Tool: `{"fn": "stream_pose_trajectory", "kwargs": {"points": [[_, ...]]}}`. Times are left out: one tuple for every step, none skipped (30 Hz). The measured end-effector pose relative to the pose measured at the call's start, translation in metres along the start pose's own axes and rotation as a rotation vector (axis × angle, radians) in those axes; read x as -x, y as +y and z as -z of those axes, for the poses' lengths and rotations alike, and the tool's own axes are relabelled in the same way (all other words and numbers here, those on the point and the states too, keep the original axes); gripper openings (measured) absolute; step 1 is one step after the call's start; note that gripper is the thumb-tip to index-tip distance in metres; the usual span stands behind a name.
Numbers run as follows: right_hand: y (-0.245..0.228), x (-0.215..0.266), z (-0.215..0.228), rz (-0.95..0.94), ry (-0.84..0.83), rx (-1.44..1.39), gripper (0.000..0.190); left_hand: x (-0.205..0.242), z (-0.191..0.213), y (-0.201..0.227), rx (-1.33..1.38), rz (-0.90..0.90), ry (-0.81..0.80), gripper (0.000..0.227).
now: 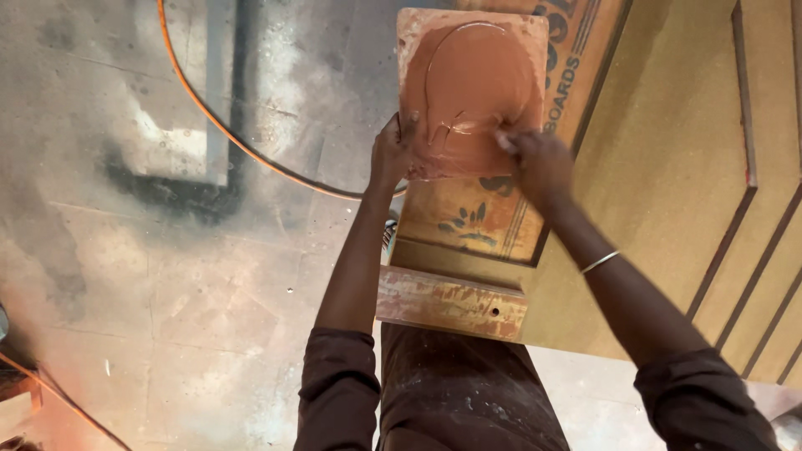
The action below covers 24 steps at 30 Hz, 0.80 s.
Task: The person mixes a reddish-brown paste on a flat board using a scraper. They then apply the paste to a wooden board, spreading it into the grooves and over the surface with the scraper. The person works methodically to cover the wood with the filler material.
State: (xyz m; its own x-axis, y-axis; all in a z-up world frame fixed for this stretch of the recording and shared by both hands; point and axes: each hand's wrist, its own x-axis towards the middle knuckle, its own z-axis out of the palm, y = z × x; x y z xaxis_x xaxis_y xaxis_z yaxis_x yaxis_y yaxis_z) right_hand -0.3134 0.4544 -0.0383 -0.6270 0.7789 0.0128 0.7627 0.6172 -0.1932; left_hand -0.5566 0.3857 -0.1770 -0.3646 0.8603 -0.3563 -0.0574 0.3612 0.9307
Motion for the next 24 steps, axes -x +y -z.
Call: {"fn": "stream_pose_trajectory", "kwargs": {"points": [[-0.012,0.005,-0.007,0.008,0.001,-0.038,0.021,-0.001,0.0,-0.002,-0.048,-0.018,0.019,0.058],[-0.022,0.007,-0.012,0.106,-0.019,-0.028,0.023,-0.002,0.0,-0.005,-0.096,-0.036,0.037,0.06],[-0.031,0.009,-0.018,0.202,-0.038,-0.02,0.026,-0.002,0.0,-0.008,-0.146,-0.054,0.053,0.063],[-0.039,0.008,-0.023,0.298,-0.057,-0.011,0.028,-0.001,0.0,-0.011,-0.078,0.009,0.034,0.064],[-0.044,0.004,-0.026,0.258,-0.061,-0.007,0.026,-0.001,-0.003,-0.014,-0.009,0.072,0.012,0.066],[-0.047,-0.001,-0.028,0.218,-0.065,-0.002,0.025,-0.001,-0.006,-0.017,0.059,0.134,-0.01,0.068],[-0.047,-0.007,-0.029,0.179,-0.07,0.003,0.023,0.0,-0.008,-0.02,0.04,0.04,0.001,0.07],[-0.047,-0.011,-0.029,0.167,-0.055,-0.002,0.022,0.001,-0.009,-0.023,0.021,-0.054,0.01,0.072],[-0.045,-0.014,-0.028,0.153,-0.038,-0.006,0.021,0.003,-0.01,-0.026,0.001,-0.15,0.017,0.075],[-0.043,-0.017,-0.026,0.139,-0.021,-0.01,0.021,0.005,-0.011,-0.028,0.038,-0.055,-0.001,0.074],[-0.039,-0.022,-0.023,0.163,-0.116,-0.003,0.02,0.002,-0.011,-0.027,0.077,0.033,-0.016,0.074],[-0.034,-0.025,-0.021,0.186,-0.212,0.005,0.019,0.0,-0.011,-0.025,0.115,0.12,-0.033,0.075],[-0.032,-0.022,-0.02,0.208,-0.314,0.007,0.018,0.003,-0.011,-0.025,0.087,0.085,-0.025,0.073],[-0.032,-0.017,-0.019,0.2,-0.2,-0.018,0.02,0.007,-0.012,-0.024,0.058,0.051,-0.017,0.073],[-0.033,-0.012,-0.019,0.189,-0.083,-0.043,0.022,0.01,-0.011,-0.022,0.028,0.013,-0.011,0.073],[-0.036,-0.006,-0.02,0.179,0.035,-0.067,0.024,0.015,-0.011,-0.019,0.065,0.051,0.01,0.07],[-0.039,-0.005,-0.022,0.215,0.048,-0.007,0.031,0.018,-0.011,-0.015,0.102,0.083,0.034,0.068],[-0.043,-0.003,-0.024,0.25,0.061,0.054,0.039,0.021,-0.011,-0.011,0.139,0.115,0.058,0.068],[-0.047,0.003,-0.026,0.283,0.07,0.111,0.047,0.027,-0.011,-0.01,0.14,0.118,0.078,0.066],[-0.05,0.009,-0.027,0.317,0.055,0.09,0.047,0.033,-0.01,-0.009,0.142,0.122,0.099,0.065],[-0.048,0.012,-0.027,0.356,0.041,0.075,0.047,0.037,-0.013,-0.009,0.149,0.121,0.121,0.064],[-0.043,0.015,-0.025,0.395,0.027,0.06,0.048,0.042,-0.015,-0.01,0.086,0.045,0.164,0.063],[-0.039,0.015,-0.024,0.262,-0.117,0.077,0.035,0.046,-0.014,-0.013,0.02,-0.034,0.211,0.062],[-0.03,0.013,-0.021,0.128,-0.26,0.093,0.024,0.049,-0.015,-0.017,-0.045,-0.112,0.256,0.06]]}}
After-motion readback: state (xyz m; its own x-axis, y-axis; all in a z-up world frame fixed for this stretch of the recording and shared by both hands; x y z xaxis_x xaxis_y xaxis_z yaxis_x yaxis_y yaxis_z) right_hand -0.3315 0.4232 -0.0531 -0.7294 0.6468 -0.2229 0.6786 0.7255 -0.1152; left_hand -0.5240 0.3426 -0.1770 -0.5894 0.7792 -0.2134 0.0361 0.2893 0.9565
